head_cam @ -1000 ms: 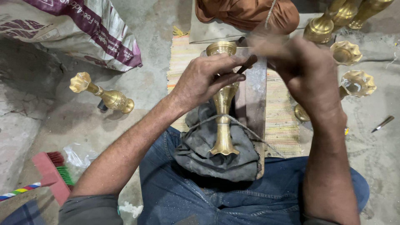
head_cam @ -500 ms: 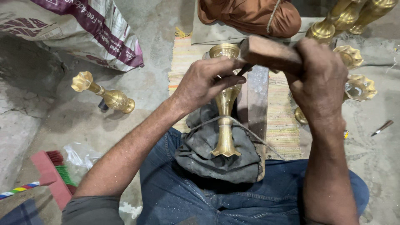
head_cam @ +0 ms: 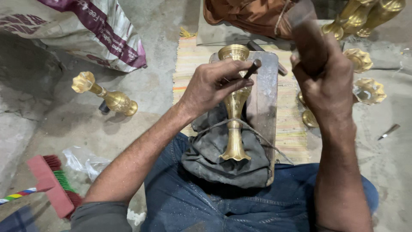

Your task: The person sits on the floor with a brass vase held upright on a cloth pad and chases decorative patterns into its surface, holding a chisel against the metal and striking it with a wooden mallet. They reposition the vase and rotate it to work on different areas of the design.

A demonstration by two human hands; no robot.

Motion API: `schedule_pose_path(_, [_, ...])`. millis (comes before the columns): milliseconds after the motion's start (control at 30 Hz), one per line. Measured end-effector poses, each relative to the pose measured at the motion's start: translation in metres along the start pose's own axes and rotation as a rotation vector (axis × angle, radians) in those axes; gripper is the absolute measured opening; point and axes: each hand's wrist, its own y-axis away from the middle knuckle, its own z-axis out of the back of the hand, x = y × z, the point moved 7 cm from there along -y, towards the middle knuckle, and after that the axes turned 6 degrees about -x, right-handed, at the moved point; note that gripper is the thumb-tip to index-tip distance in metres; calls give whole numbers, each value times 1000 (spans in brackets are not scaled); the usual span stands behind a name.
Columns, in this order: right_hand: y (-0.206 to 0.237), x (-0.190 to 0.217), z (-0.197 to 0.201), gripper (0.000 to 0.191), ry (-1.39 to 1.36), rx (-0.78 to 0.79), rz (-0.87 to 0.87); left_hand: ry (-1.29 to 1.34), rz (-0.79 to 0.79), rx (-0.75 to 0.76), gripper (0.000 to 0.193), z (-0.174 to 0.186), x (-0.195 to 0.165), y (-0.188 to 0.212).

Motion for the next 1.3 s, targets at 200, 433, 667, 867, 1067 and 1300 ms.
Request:
schedule_pose_path(200, [-12,36,14,27,61,-34,33,30,-16,-19,38,18,-1,7])
schedule_pose_path(433, [-16,48,6,29,83,106,22,79,41,-59,37,31,4,20])
schedule_pose_path(667, [-24,62,8,27,118,164,-128,61,-10,-98,36,41,13,29])
schedule_pose_path(867, [-33,86,3,28,240,164,-3,66,16,-114,35,43,20,33])
schedule_pose_path(1067, [-31,101,0,25,328,163,136,55,-28,-157,34,55,20,38])
schedule_pose_path(1300, [-30,104,-3,23,409,179,139,74,-40,-189,32,63,15,42])
